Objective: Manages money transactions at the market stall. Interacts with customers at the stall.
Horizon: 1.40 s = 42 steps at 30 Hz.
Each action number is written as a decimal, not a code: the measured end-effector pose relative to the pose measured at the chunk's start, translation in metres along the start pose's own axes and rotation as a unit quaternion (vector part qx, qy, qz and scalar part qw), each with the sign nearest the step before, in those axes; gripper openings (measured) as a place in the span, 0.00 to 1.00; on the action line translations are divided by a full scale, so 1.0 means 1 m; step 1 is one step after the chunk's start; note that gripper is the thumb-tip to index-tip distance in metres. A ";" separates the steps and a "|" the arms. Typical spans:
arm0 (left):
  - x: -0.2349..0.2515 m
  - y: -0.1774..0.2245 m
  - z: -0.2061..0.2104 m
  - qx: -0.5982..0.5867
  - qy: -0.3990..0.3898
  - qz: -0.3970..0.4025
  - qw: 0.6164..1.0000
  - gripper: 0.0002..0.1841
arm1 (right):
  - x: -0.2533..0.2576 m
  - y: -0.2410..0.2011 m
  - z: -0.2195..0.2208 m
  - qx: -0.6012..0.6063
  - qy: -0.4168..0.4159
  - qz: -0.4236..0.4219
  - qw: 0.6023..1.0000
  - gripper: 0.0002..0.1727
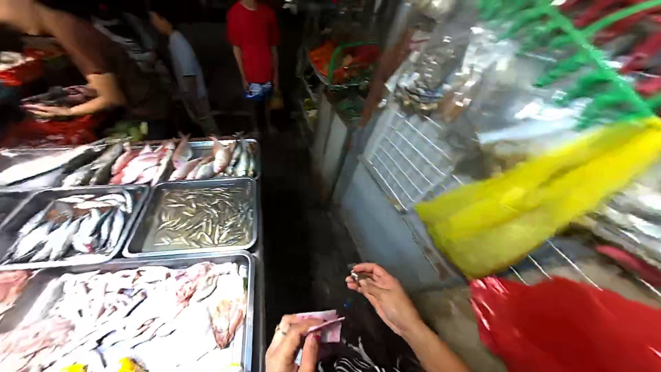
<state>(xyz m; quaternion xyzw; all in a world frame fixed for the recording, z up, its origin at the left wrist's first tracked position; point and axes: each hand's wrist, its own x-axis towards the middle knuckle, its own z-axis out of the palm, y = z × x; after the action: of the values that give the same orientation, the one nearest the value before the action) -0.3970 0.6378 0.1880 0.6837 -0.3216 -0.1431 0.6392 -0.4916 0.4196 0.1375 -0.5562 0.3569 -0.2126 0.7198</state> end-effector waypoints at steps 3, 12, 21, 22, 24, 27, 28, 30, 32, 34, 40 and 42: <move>0.045 -0.005 0.013 0.038 0.062 0.011 0.997 0.14 | 0.047 -0.027 -0.011 0.010 -0.042 -0.095 0.994 0.18; 0.164 -0.059 0.071 0.110 0.245 -0.052 0.962 0.25 | 0.193 -0.074 0.018 -0.044 -0.336 -0.247 0.908 0.12; 0.350 -0.091 0.124 0.016 0.256 -0.044 0.966 0.12 | 0.368 -0.125 0.055 -0.108 -0.391 -0.238 0.882 0.10; 0.367 -0.099 0.126 0.023 0.257 -0.032 0.966 0.11 | 0.384 -0.127 0.059 -0.108 -0.390 -0.237 0.883 0.10; 0.404 -0.116 0.128 0.036 0.259 -0.020 0.965 0.11 | 0.420 -0.128 0.066 -0.107 -0.381 -0.229 0.889 0.10; 0.466 -0.144 0.131 0.024 0.233 -0.019 0.972 0.13 | 0.481 -0.130 0.072 -0.117 -0.360 -0.192 0.906 0.11; 0.487 -0.155 0.132 0.016 0.217 -0.016 0.976 0.13 | 0.500 -0.133 0.072 -0.125 -0.349 -0.175 0.912 0.11; 0.539 -0.173 0.136 0.006 0.181 -0.003 0.984 0.12 | 0.542 -0.145 0.073 -0.139 -0.308 -0.158 0.928 0.12; 0.593 -0.181 0.142 0.009 0.144 -0.008 0.989 0.12 | 0.580 -0.161 0.073 -0.133 -0.245 -0.157 0.947 0.13; 0.646 -0.184 0.150 0.016 0.107 0.004 0.994 0.13 | 0.616 -0.176 0.072 -0.101 -0.182 -0.173 0.963 0.13; 0.792 -0.196 0.170 0.027 -0.058 0.047 0.997 0.16 | 0.702 -0.210 0.051 -0.013 -0.029 -0.181 0.983 0.20; 0.842 -0.214 0.174 0.046 -0.076 0.067 0.994 0.18 | 0.734 -0.209 0.032 -0.045 0.031 -0.191 0.980 0.22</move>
<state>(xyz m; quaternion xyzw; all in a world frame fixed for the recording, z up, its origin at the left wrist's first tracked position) 0.1854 -0.0280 0.1384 0.6765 -0.4208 -0.1365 0.5888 0.0319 -0.1365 0.1367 -0.6390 0.2754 -0.3469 0.6288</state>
